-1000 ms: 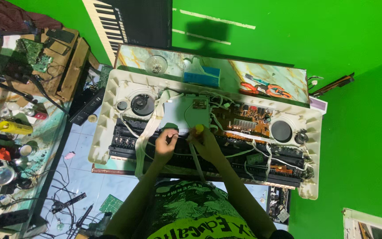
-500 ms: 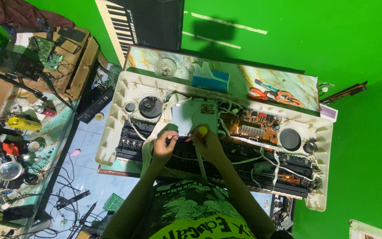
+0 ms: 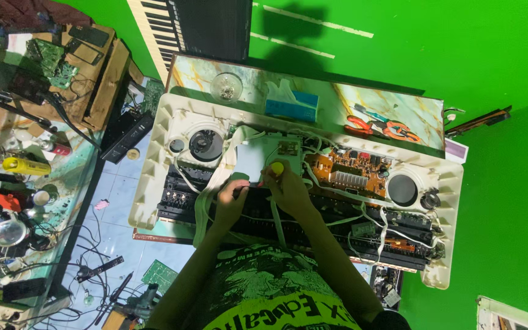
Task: The person unscrews internal components of an electronic keyboard, removes several wires, and detaches a circular speaker using a screwdriver.
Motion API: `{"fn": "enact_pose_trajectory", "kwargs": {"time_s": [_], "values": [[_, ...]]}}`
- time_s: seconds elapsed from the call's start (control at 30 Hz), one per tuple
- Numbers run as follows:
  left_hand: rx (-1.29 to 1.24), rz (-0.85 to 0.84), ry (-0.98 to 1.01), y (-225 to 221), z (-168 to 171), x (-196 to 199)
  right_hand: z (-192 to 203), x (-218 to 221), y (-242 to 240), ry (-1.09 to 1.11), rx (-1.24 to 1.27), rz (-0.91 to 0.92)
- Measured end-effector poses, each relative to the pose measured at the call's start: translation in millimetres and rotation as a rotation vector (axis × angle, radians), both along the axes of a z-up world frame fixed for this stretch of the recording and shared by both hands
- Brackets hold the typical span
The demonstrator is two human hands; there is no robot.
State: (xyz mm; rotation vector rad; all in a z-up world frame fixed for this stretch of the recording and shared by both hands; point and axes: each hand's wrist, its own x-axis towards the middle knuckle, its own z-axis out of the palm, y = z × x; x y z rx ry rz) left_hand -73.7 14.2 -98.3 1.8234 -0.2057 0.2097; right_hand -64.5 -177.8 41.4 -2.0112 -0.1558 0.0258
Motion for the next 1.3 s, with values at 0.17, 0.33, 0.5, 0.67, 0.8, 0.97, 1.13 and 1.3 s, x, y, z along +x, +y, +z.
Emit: {"fn": "enact_pose_trajectory", "kwargs": {"time_s": [0.17, 0.33, 0.5, 0.67, 0.8, 0.97, 1.13, 1.3], "values": [[0.0, 0.005, 0.02, -1.3, 2.1, -2.4, -2.9, -4.3, -1.5, -0.06, 0.008, -0.028], [-0.001, 0.013, 0.012, -0.5, 0.4, -0.2, -5.7, -1.7, -2.8, -0.075, -0.024, -0.047], [-0.018, 0.042, 0.068, 1.0, -2.1, 0.1, -8.9, -1.0, -3.6, -0.097, -0.069, -0.051], [0.046, 0.003, -0.052, 0.0, 5.2, 0.9, -6.2, -1.5, -2.7, -0.037, -0.087, -0.04], [0.018, -0.035, -0.055, -4.3, 25.2, 2.7, 4.3, -0.4, 0.6, 0.131, -0.167, -0.032], [0.039, -0.167, -0.061, -5.4, 39.4, 8.7, 7.5, 4.0, 7.2, -0.135, -0.141, 0.058], [0.025, -0.214, 0.005, -1.8, 25.6, 14.3, -3.1, 11.1, 10.8, -0.13, -0.182, 0.036], [0.019, -0.207, 0.072, -0.4, 21.0, 15.4, -12.3, 11.8, 12.1, -0.128, -0.102, -0.001]]}}
